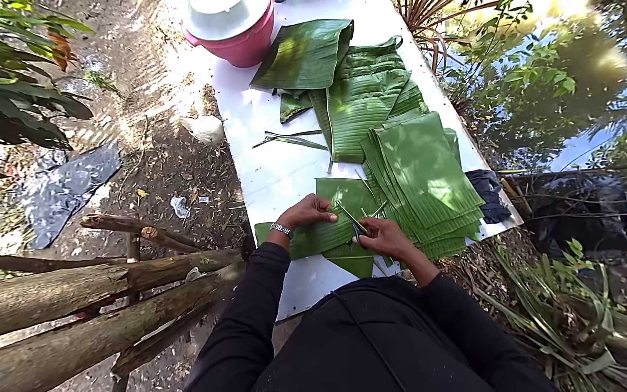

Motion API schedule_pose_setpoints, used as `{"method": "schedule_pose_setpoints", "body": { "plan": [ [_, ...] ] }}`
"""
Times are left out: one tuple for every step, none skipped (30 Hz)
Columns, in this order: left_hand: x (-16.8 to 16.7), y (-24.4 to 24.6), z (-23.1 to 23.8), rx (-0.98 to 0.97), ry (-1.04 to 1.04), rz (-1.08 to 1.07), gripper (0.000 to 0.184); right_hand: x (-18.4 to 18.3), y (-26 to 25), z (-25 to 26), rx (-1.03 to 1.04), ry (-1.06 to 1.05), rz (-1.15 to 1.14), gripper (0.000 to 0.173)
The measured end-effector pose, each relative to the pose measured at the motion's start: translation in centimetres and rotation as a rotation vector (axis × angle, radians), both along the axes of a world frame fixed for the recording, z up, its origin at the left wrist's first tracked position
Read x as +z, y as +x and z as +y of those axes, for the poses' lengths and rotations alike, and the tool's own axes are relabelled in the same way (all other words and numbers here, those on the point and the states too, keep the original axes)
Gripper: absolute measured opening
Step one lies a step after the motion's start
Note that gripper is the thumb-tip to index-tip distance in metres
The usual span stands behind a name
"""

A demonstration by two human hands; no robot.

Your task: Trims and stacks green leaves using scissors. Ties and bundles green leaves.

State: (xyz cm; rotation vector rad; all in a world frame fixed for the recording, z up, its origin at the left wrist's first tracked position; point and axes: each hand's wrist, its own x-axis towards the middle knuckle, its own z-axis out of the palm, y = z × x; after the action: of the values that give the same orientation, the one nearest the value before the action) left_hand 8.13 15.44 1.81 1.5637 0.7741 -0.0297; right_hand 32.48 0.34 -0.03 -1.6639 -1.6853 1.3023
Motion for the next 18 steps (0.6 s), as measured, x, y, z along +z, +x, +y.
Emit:
{"method": "schedule_pose_setpoints", "body": {
  "plan": [
    [0.1,0.0,0.0,0.001,0.0,0.003,0.026,-0.2,0.0,0.2,-0.001,0.0,0.003,0.043],
    [0.1,0.0,0.0,0.002,-0.001,0.008,0.026,-0.3,0.1,0.2,0.003,0.006,0.008,0.038],
    [0.1,0.0,-0.1,0.001,0.001,0.008,0.026,-0.4,0.3,0.2,0.01,0.015,0.02,0.035],
    [0.0,0.0,-0.1,-0.001,0.004,0.006,0.025,-0.4,0.5,0.2,0.011,0.02,0.033,0.032],
    [-0.1,0.0,-0.1,-0.004,0.006,0.003,0.025,-0.4,0.8,0.1,-0.002,0.016,0.05,0.03],
    [-0.1,-0.1,-0.1,-0.005,0.009,-0.002,0.025,-0.3,1.0,-0.1,-0.03,0.004,0.068,0.029],
    [-0.2,-0.1,-0.1,-0.002,0.009,-0.012,0.025,-0.2,1.1,-0.2,-0.076,-0.014,0.081,0.029],
    [-0.3,-0.2,-0.1,0.008,0.002,-0.026,0.025,-0.1,1.2,-0.3,-0.128,-0.035,0.076,0.03],
    [-0.4,-0.3,-0.1,0.023,-0.012,-0.042,0.025,0.3,1.3,-0.4,-0.17,-0.063,0.032,0.035],
    [-0.3,-0.4,-0.1,0.04,-0.029,-0.055,0.023,0.8,1.3,-0.4,-0.189,-0.093,-0.051,0.043],
    [-0.3,-0.4,-0.1,0.052,-0.04,-0.06,0.022,1.5,1.2,-0.3,-0.188,-0.121,-0.157,0.046],
    [-0.3,-0.4,-0.1,0.054,-0.041,-0.057,0.022,2.4,0.9,-0.2,-0.175,-0.143,-0.267,0.043],
    [-0.3,-0.3,0.0,0.046,-0.031,-0.048,0.023,3.2,0.6,-0.2,-0.155,-0.153,-0.372,0.039],
    [-0.2,-0.2,0.0,0.031,-0.009,-0.035,0.024,3.9,0.3,-0.2,-0.129,-0.148,-0.47,0.034],
    [-0.1,0.0,0.1,0.013,0.021,-0.014,0.026,4.4,0.0,-0.3,-0.103,-0.125,-0.55,0.03],
    [0.2,0.2,0.1,-0.01,0.061,0.015,0.028,4.5,-0.3,-0.5,-0.085,-0.077,-0.606,0.026],
    [0.5,0.4,0.1,-0.039,0.111,0.049,0.03,4.5,-0.4,-0.5,-0.073,-0.035,-0.629,0.024],
    [0.9,0.6,0.1,-0.066,0.166,0.086,0.031,4.4,-0.4,-0.6,-0.059,-0.013,-0.642,0.024]
  ]
}}
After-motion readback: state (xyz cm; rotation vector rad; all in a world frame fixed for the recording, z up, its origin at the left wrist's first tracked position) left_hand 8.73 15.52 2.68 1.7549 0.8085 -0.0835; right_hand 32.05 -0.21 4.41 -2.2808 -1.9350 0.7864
